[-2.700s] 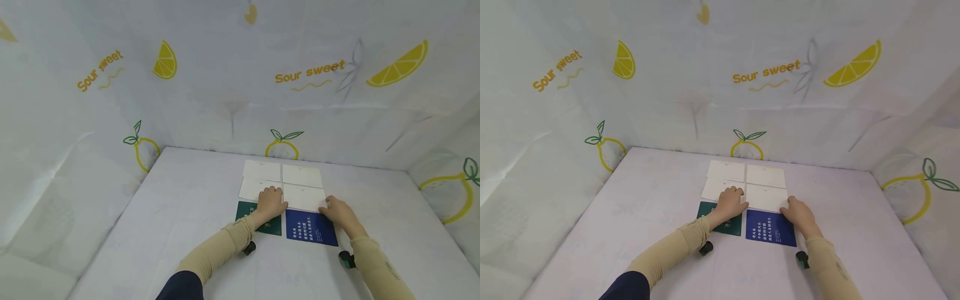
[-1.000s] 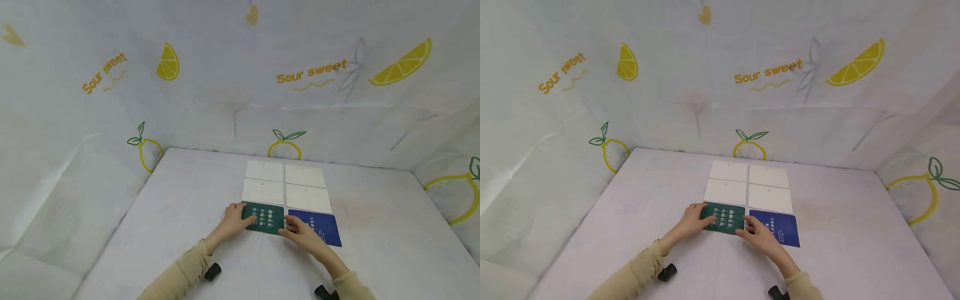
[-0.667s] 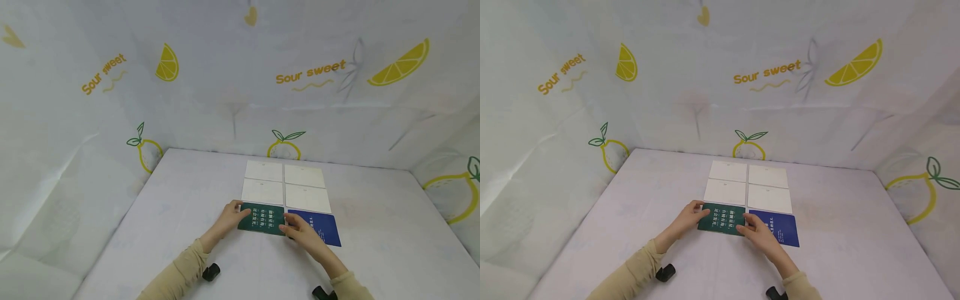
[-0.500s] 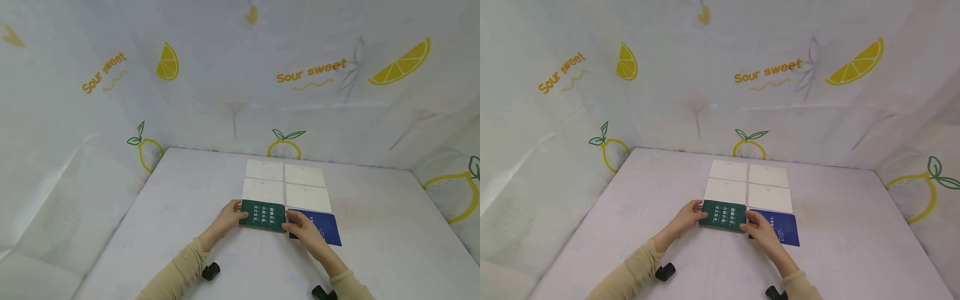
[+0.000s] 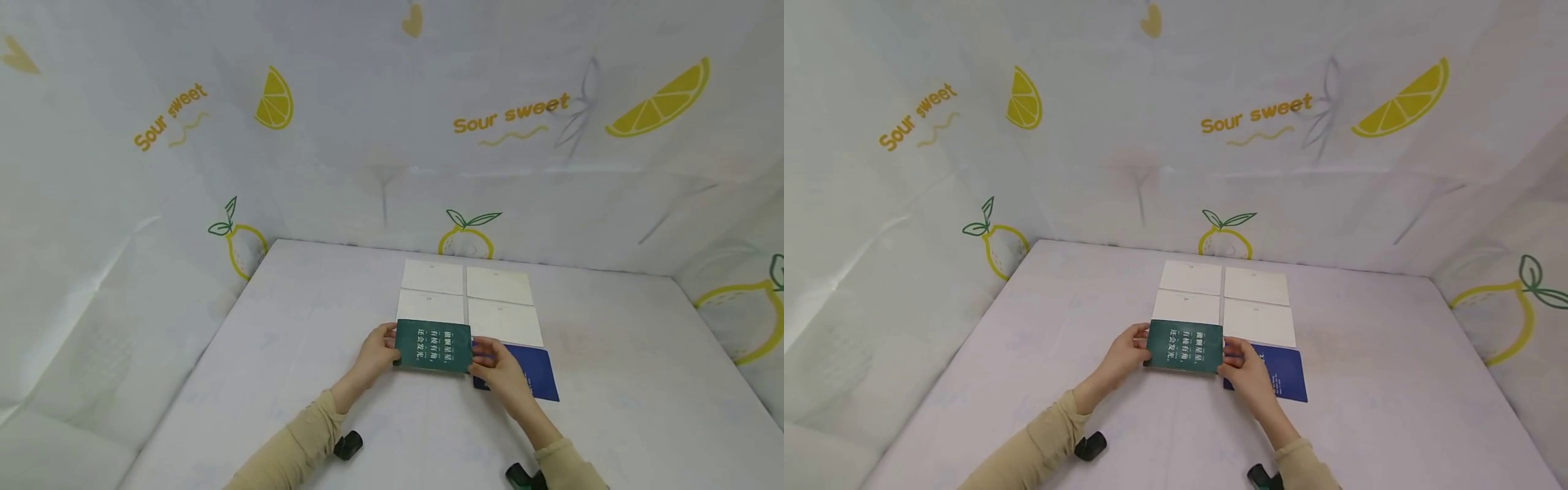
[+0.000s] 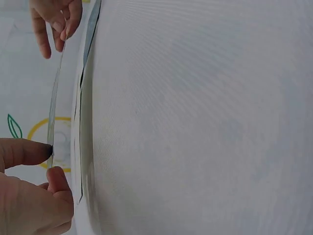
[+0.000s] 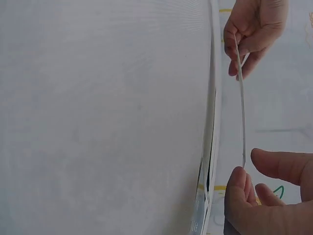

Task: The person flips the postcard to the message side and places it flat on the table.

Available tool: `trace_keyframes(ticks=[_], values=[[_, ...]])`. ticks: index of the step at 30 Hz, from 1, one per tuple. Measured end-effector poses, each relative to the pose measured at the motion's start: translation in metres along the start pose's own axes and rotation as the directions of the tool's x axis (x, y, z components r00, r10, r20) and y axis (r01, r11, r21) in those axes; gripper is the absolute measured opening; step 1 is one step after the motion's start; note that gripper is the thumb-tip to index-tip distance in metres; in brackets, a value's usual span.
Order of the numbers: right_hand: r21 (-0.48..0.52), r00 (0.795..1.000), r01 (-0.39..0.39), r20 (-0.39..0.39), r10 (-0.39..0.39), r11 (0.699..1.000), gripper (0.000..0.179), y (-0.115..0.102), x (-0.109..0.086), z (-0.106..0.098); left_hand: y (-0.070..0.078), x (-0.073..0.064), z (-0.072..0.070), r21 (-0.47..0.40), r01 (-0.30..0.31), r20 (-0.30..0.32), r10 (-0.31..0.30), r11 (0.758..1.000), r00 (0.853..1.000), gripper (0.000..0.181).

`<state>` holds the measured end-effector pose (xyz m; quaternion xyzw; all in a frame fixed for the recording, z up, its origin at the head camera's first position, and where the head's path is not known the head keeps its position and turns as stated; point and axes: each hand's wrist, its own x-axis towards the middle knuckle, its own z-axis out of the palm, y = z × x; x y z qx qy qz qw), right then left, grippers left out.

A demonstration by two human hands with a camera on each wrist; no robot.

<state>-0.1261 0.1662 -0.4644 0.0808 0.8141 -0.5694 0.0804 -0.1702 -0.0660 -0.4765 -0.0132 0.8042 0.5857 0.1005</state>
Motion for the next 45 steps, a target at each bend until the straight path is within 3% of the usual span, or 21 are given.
trace_keyframes(ticks=[6, 11, 22, 29, 32, 36, 45], values=[[-0.086, 0.999, 0.008, -0.039, -0.012, 0.996, 0.056, -0.004, 0.001, -0.003, 0.002, 0.001, 0.002, -0.047, -0.051, -0.034, 0.05, 0.998, 0.998, 0.054], [-0.099, 0.999, 0.021, -0.044, -0.025, 0.995, 0.054, -0.011, 0.005, -0.007, 0.009, 0.005, 0.002, -0.042, -0.097, -0.106, 0.092, 0.994, 0.99, 0.042], [-0.047, 0.996, 0.07, -0.047, -0.072, 0.996, 0.027, -0.019, 0.01, -0.01, 0.02, 0.005, -0.005, -0.035, -0.157, -0.179, 0.148, 0.987, 0.973, 0.013], [-0.028, 0.995, 0.07, -0.064, -0.072, 0.997, 0.026, -0.022, 0.012, -0.006, 0.019, 0.006, -0.009, -0.041, -0.198, -0.217, 0.185, 0.979, 0.958, 0.008], [-0.032, 0.995, 0.067, -0.078, -0.069, 0.997, 0.032, -0.022, 0.014, -0.005, 0.019, 0.007, -0.01, -0.054, -0.202, -0.229, 0.185, 0.978, 0.956, 0.008], [-0.034, 0.993, 0.067, -0.099, -0.07, 0.997, 0.042, -0.022, 0.015, -0.004, 0.019, 0.007, -0.011, -0.117, -0.18, -0.219, 0.151, 0.977, 0.964, 0.013], [0.059, 0.996, 0.07, -0.056, -0.067, 0.996, 0.046, -0.022, 0.015, -0.007, 0.015, 0.009, -0.017, -0.236, -0.142, -0.204, 0.094, 0.961, 0.974, 0.024]])
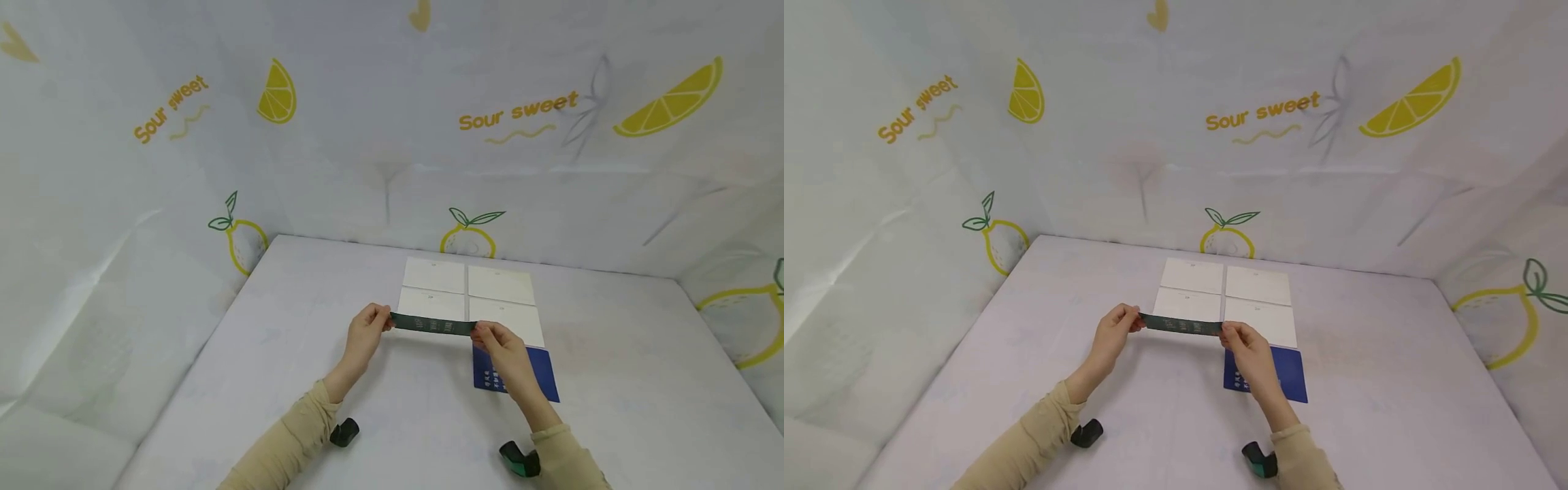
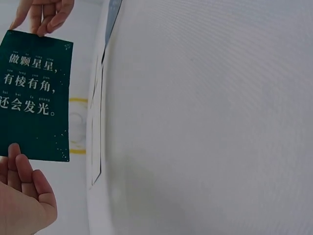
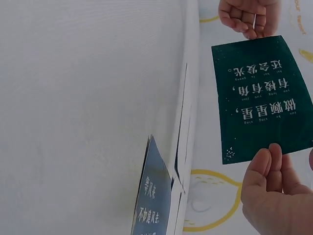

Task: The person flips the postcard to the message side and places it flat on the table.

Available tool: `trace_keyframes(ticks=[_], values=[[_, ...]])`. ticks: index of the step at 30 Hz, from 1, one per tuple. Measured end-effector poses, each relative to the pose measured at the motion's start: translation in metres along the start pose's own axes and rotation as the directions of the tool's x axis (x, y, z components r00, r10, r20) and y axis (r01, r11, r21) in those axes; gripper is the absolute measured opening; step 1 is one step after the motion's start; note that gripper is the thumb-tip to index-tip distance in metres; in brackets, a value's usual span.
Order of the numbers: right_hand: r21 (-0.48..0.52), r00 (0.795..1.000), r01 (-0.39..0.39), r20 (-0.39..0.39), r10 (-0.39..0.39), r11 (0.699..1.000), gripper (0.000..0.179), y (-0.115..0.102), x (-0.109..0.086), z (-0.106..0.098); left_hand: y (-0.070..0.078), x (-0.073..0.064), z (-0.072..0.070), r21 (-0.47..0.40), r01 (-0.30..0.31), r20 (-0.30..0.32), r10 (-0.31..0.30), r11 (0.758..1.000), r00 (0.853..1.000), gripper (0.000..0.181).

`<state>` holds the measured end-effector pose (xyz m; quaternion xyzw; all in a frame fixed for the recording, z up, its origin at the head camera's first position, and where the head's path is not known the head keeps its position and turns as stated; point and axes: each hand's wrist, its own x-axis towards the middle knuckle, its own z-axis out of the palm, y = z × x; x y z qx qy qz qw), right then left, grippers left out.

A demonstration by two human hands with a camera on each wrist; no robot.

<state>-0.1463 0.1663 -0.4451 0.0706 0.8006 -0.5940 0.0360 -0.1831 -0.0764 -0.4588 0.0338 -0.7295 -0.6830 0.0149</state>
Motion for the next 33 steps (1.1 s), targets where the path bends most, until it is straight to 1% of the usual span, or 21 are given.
trace_keyframes(ticks=[4, 6, 8, 11, 12, 15, 17, 20, 23, 25, 27, 30, 33], values=[[-0.013, 1.0, -0.016, -0.008, 0.015, 1.0, 0.051, 0.0, 0.0, -0.001, -0.002, 0.0, -0.003, -0.023, 0.036, 0.024, -0.035, 0.999, 0.999, 0.02], [-0.045, 1.0, -0.019, -0.012, 0.018, 0.999, 0.05, -0.001, -0.001, -0.002, -0.003, 0.0, -0.003, -0.022, 0.036, 0.037, -0.035, 0.999, 0.999, 0.019], [-0.08, 1.0, -0.008, 0.004, 0.008, 0.997, 0.046, -0.001, -0.001, -0.002, -0.003, 0.001, -0.004, -0.006, 0.032, 0.048, -0.031, 0.999, 0.998, 0.015], [-0.135, 0.999, 0.017, 0.042, -0.011, 0.991, 0.04, 0.0, 0.0, -0.003, -0.003, 0.002, -0.006, 0.067, 0.006, 0.085, -0.012, 0.998, 0.996, 0.012], [-0.156, 0.998, 0.029, 0.057, -0.02, 0.987, 0.038, 0.001, 0.0, -0.003, -0.003, 0.002, -0.007, 0.113, -0.003, 0.105, -0.008, 0.994, 0.994, 0.012], [-0.256, 0.994, 0.072, 0.098, -0.048, 0.964, 0.037, 0.002, 0.001, -0.003, -0.005, 0.002, -0.009, 0.253, -0.043, 0.179, -0.003, 0.967, 0.984, 0.017], [-0.33, 0.988, 0.118, 0.137, -0.076, 0.937, 0.039, 0.002, 0.002, -0.003, -0.007, 0.003, -0.01, 0.332, -0.074, 0.231, -0.005, 0.94, 0.973, 0.021], [-0.419, 0.971, 0.201, 0.206, -0.123, 0.885, 0.045, 0.001, 0.001, -0.002, -0.01, 0.002, -0.01, 0.431, -0.138, 0.296, 0.005, 0.892, 0.955, 0.029], [-0.476, 0.953, 0.263, 0.263, -0.15, 0.839, 0.049, 0.002, 0.0, 0.001, -0.01, -0.001, -0.009, 0.515, -0.223, 0.352, 0.033, 0.828, 0.935, 0.037], [-0.508, 0.949, 0.27, 0.282, -0.138, 0.818, 0.051, 0.002, 0.0, 0.003, -0.009, -0.003, -0.008, 0.566, -0.258, 0.374, 0.036, 0.783, 0.927, 0.041], [-0.533, 0.948, 0.267, 0.295, -0.12, 0.803, 0.053, 0.001, -0.002, 0.005, -0.008, -0.004, -0.007, 0.613, -0.277, 0.385, 0.027, 0.74, 0.923, 0.044], [-0.559, 0.949, 0.244, 0.306, -0.076, 0.792, 0.055, 0.0, -0.004, 0.008, -0.007, -0.006, -0.006, 0.673, -0.282, 0.388, -0.001, 0.684, 0.922, 0.046], [-0.58, 0.948, 0.235, 0.314, -0.052, 0.78, 0.055, 0.0, -0.005, 0.01, -0.008, -0.007, -0.005, 0.708, -0.303, 0.398, -0.007, 0.638, 0.917, 0.044]])
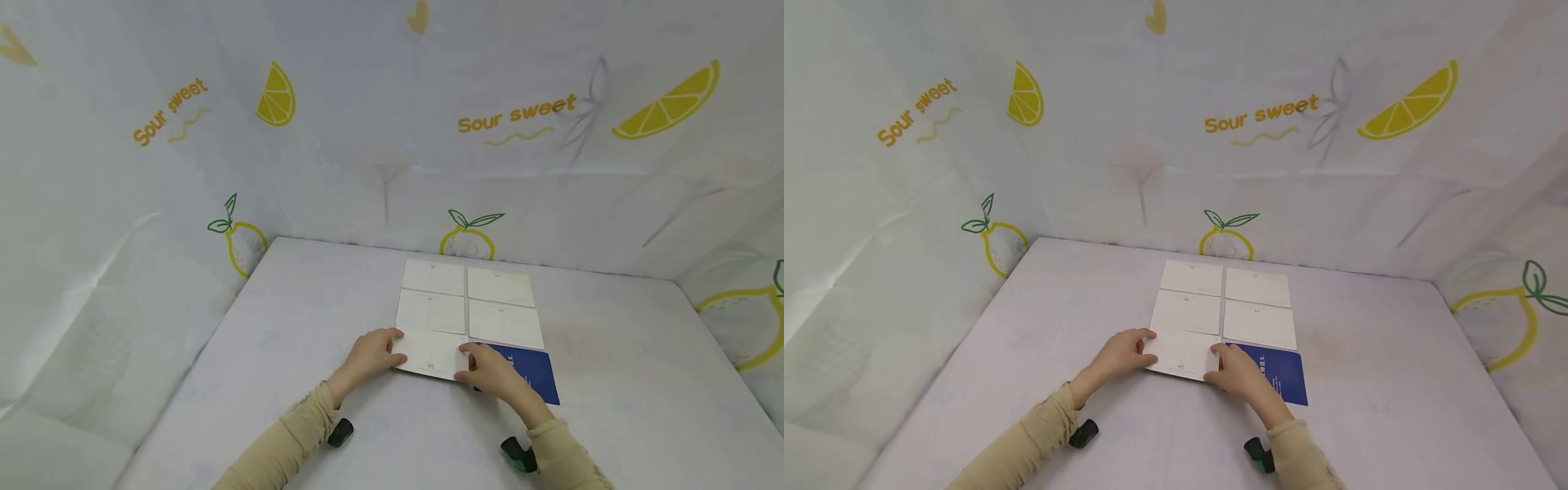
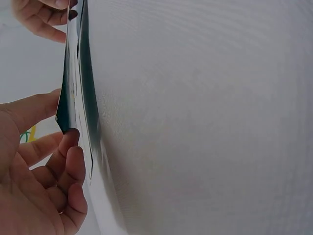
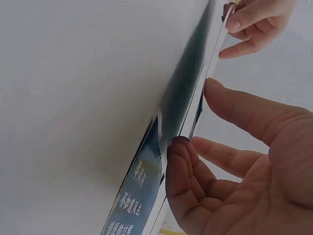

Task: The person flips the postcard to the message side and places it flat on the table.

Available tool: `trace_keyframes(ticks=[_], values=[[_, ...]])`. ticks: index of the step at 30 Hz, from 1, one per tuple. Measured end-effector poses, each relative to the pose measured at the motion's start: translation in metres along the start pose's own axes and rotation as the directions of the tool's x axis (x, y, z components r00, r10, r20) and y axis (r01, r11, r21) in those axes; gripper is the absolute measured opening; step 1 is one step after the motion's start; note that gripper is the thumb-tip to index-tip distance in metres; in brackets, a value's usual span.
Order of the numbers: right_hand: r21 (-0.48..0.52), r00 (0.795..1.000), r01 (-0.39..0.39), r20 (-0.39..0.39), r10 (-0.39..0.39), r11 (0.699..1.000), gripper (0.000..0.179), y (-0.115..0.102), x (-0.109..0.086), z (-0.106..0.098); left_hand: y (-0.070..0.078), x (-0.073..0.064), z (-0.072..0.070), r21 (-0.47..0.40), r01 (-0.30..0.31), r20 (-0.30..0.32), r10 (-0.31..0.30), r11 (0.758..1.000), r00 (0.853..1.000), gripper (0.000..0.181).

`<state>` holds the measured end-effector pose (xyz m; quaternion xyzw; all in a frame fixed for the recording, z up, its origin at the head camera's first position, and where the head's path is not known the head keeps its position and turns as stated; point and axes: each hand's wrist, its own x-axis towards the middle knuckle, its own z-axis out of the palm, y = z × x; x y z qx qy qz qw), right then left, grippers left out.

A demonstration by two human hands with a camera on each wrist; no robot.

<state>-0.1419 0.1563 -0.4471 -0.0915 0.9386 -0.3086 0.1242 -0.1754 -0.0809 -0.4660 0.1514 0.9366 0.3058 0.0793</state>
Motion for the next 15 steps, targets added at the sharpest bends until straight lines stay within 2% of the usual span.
trace_keyframes(ticks=[6, 15], values=[[-0.046, 1.0, -0.018, 0.022, 0.019, 0.999, 0.052, 0.0016, 0.0026, 0.0036, -0.0013, -0.0008, 0.0036, 0.058, -0.005, 0.012, 0.004, 0.998, 1.0, 0.041], [-0.058, 0.998, -0.048, 0.044, 0.051, 0.997, 0.053, -0.003, 0.0055, 0.0037, -0.0057, 0.0028, 0.0076, 0.124, -0.008, -0.01, 0.009, 0.992, 1.0, 0.039]])
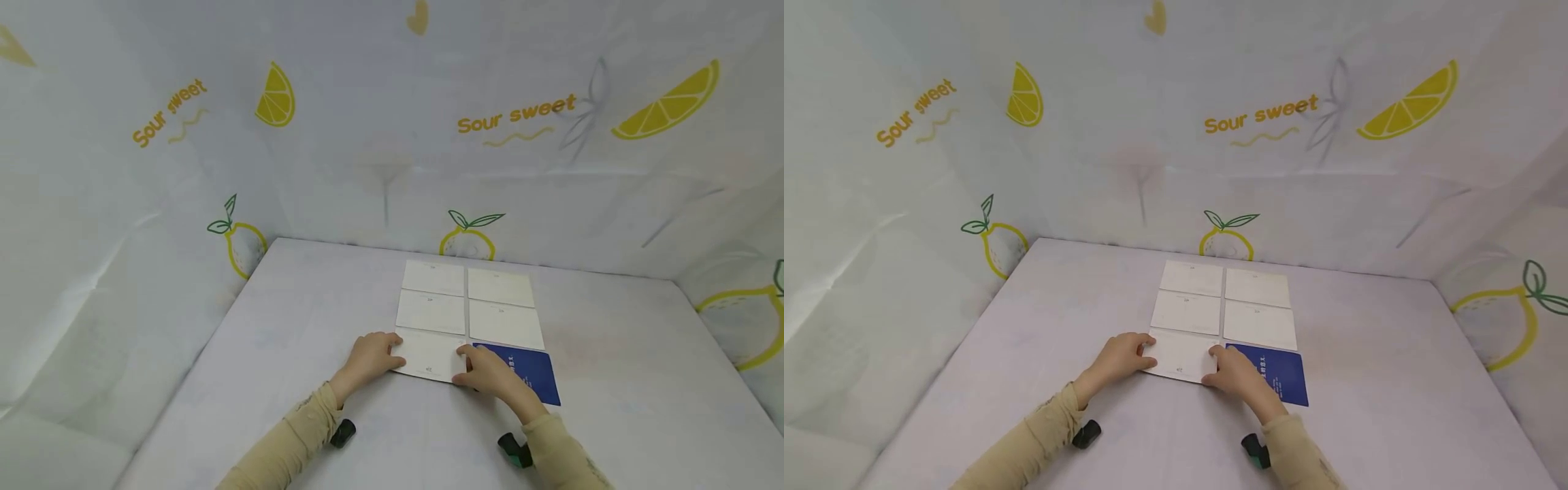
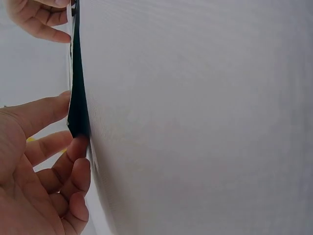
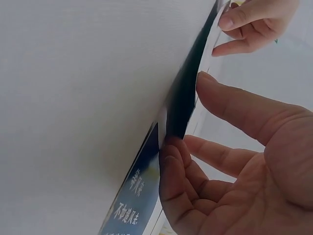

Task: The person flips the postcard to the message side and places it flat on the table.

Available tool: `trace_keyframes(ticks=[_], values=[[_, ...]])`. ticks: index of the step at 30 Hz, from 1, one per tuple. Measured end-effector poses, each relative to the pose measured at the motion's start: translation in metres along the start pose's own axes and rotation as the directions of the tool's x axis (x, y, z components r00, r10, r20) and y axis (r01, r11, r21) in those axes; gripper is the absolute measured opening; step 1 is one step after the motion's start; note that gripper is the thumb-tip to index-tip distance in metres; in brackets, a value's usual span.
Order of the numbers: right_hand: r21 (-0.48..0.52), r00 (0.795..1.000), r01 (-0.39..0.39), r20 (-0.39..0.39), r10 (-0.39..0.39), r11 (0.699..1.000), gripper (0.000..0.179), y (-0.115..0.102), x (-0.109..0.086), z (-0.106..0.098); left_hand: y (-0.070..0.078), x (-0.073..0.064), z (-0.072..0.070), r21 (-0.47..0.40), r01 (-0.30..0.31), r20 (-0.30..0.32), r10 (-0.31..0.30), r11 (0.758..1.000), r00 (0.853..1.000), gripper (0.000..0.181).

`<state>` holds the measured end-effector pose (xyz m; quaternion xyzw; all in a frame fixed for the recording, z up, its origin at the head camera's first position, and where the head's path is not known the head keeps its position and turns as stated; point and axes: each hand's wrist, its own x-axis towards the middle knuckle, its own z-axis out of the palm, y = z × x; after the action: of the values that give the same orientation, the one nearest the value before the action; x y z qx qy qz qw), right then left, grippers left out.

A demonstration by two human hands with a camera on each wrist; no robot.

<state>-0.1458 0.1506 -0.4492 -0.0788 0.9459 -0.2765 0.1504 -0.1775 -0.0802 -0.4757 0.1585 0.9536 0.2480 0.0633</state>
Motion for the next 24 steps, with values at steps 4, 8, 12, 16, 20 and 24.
trace_keyframes(ticks=[4, 8, 12, 16, 20, 24], values=[[-0.021, 1.0, -0.01, -0.003, 0.01, 1.0, 0.053, 0.0, 0.002, 0.001, 0.002, 0.002, 0.001, 0.054, -0.007, -0.002, 0.007, 0.999, 1.0, 0.038], [-0.041, 1.0, -0.013, -0.014, 0.012, 0.999, 0.053, 0.001, 0.004, 0.003, 0.004, 0.005, 0.002, 0.12, -0.007, -0.005, 0.007, 0.993, 1.0, 0.037], [-0.061, 1.0, -0.005, -0.03, 0.003, 0.998, 0.053, 0.002, 0.006, 0.005, 0.008, 0.007, 0.001, 0.181, -0.006, -0.019, 0.009, 0.984, 1.0, 0.034], [-0.064, 1.0, 0.007, -0.03, -0.009, 0.998, 0.052, 0.002, 0.006, 0.007, 0.011, 0.005, -0.003, 0.237, -0.014, -0.048, 0.026, 0.971, 0.999, 0.029], [-0.048, 1.0, 0.006, -0.011, -0.007, 0.999, 0.051, 0.002, 0.005, 0.007, 0.011, 0.004, -0.004, 0.234, -0.01, -0.04, 0.02, 0.972, 0.999, 0.031], [-0.016, 1.0, -0.015, 0.014, 0.015, 1.0, 0.052, 0.001, 0.002, 0.004, 0.009, 0.005, -0.003, 0.214, -0.005, -0.031, 0.012, 0.977, 0.999, 0.035]])
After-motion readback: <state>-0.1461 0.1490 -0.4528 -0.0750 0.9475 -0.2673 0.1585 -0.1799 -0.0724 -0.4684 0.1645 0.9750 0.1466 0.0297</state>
